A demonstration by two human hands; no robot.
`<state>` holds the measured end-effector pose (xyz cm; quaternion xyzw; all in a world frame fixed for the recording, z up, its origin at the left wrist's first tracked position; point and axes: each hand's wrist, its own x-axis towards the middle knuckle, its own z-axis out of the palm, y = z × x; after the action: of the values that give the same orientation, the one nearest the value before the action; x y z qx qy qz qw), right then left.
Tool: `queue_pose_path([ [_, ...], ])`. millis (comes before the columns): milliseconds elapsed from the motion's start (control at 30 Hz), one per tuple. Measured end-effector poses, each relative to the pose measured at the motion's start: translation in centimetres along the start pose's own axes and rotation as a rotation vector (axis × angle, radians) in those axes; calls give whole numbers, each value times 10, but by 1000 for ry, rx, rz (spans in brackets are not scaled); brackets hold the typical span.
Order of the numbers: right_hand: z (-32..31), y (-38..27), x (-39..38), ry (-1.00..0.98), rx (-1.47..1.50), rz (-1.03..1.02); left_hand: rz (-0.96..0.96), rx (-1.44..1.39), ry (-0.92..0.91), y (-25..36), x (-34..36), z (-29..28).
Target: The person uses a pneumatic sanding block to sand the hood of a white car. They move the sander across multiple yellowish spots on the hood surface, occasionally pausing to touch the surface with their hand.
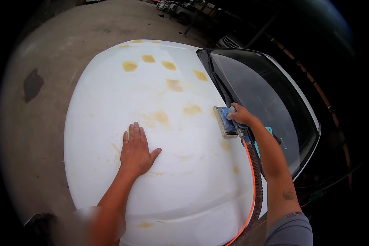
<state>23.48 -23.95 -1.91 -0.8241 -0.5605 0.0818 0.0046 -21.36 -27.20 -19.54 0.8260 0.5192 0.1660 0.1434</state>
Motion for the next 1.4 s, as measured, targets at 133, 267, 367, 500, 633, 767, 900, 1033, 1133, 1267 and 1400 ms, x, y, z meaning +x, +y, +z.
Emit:
queue_pose_path([
  [133,13,-22,-19,-56,-56,-129,-25,39,19,-9,-1,-2],
  [267,8,-10,4,-36,-7,-87,-11,28,8,-6,0,-2],
  [367,1,-9,20,-19,20,-56,7,19,16,-1,1,5],
  [500,5,-14,-5,-69,5,-112,-17,22,9,-4,0,0],
  [633,8,-14,-51,-134,-41,-148,-31,33,12,-6,-2,-3],
  [767,5,-16,-21,-73,-11,-140,-20,40,19,-5,-2,-1],
  [900,-2,-7,9,-55,6,-119,11,28,23,5,2,5],
  [1033,-3,-2,-26,-146,21,-155,9,55,24,2,4,11],
  [1133,-14,16,-99,-102,91,-151,0,63,26,-2,2,13],
  [1267,-23,61,-249,191,461,17,-7,74,54,-5,-2,10],
  [1400,3,151,-398,406,819,106,2,103,40,4,0,15],
])
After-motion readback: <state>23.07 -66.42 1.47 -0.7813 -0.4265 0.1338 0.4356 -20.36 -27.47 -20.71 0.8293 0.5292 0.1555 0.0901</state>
